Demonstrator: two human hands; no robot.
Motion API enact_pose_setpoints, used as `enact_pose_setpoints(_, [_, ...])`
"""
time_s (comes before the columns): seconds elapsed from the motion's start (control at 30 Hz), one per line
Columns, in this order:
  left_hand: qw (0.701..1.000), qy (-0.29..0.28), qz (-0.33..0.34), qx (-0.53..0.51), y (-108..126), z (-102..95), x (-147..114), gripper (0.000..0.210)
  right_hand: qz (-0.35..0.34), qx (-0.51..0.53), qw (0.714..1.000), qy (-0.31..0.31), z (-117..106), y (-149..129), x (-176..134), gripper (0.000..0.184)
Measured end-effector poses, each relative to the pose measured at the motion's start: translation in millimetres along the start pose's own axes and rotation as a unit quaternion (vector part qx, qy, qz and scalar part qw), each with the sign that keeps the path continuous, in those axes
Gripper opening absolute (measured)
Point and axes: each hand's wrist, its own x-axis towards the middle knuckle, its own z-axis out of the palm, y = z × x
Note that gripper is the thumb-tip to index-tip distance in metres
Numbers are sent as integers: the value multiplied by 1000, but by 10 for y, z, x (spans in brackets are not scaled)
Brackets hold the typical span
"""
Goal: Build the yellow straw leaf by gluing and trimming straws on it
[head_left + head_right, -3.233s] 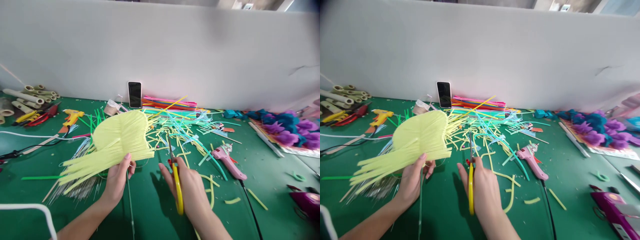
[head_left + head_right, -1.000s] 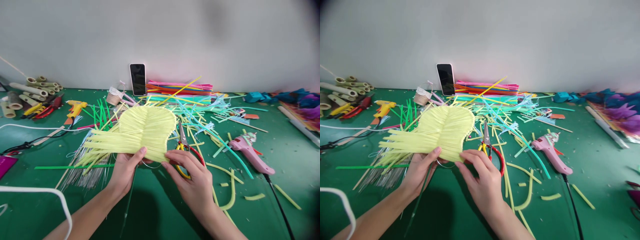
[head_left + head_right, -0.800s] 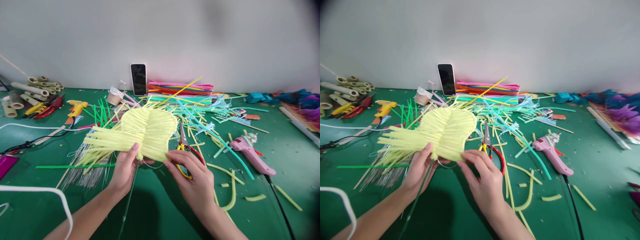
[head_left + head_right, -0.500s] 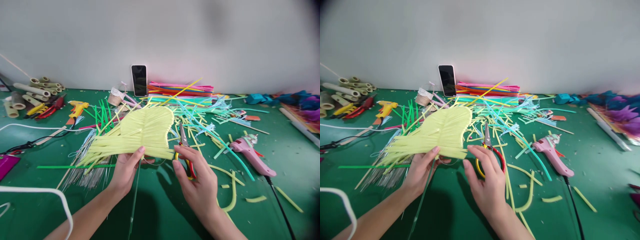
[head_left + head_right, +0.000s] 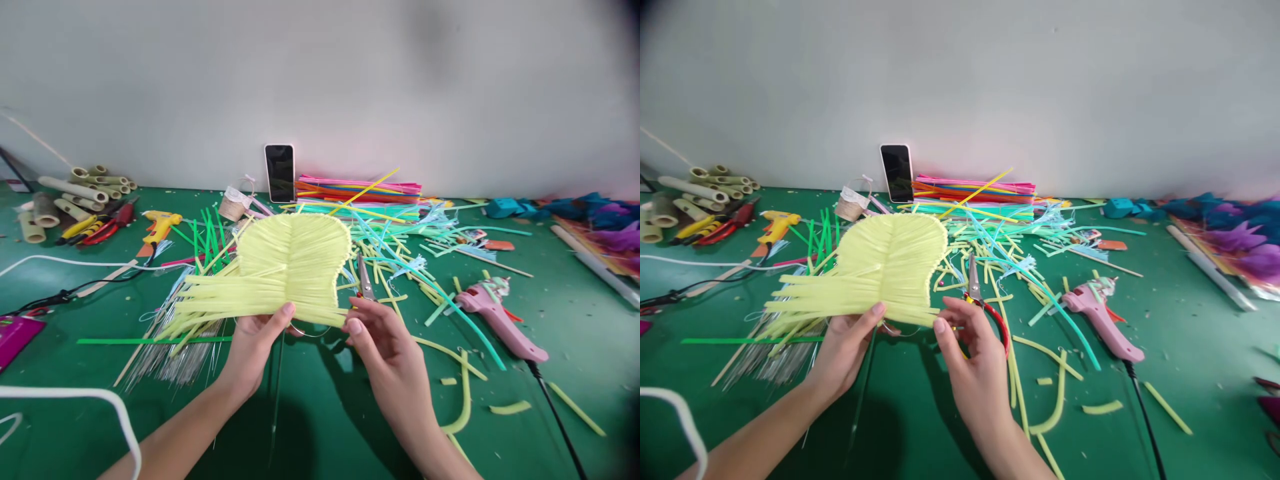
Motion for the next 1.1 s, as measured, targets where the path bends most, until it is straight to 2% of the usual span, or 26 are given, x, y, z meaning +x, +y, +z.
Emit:
enact_pose_setpoints(0.27, [1000,-6,13,17,18,-39,28,27,67,-27,997,-22,10,24,40,43])
enact_pose_setpoints(0.43, [997,-56,23,44,35,-52,12,23,60,81,995,-8,17,1,44,36])
enact_pose_setpoints(0.6, [996,-58,19,70,39,-63,12,24,75,164,984,11,28,-25,62,27])
enact_pose_setpoints(0.7, [995,-63,11,73,48,-72,19,25,85,201,976,-7,4,-56,71,21])
enact_pose_setpoints(0.77, [996,-71,2,49,50,-68,18,30,90,221,970,-45,-6,-81,71,21])
enact_pose_setpoints(0.83, [996,-84,-3,31,53,-49,7,33,104,240,961,-90,4,-102,59,24])
enact_pose_setpoints(0.9, [995,-97,-3,31,61,-18,-16,33,132,256,951,-110,36,-116,36,34])
enact_pose_setpoints(1.0, [993,-112,-15,30,78,37,-63,30,161,262,949,-77,96,-117,-4,52])
enact_pose_setpoints(1.1, [994,-101,-27,14,93,72,-92,29,163,265,949,-59,126,-104,-27,65])
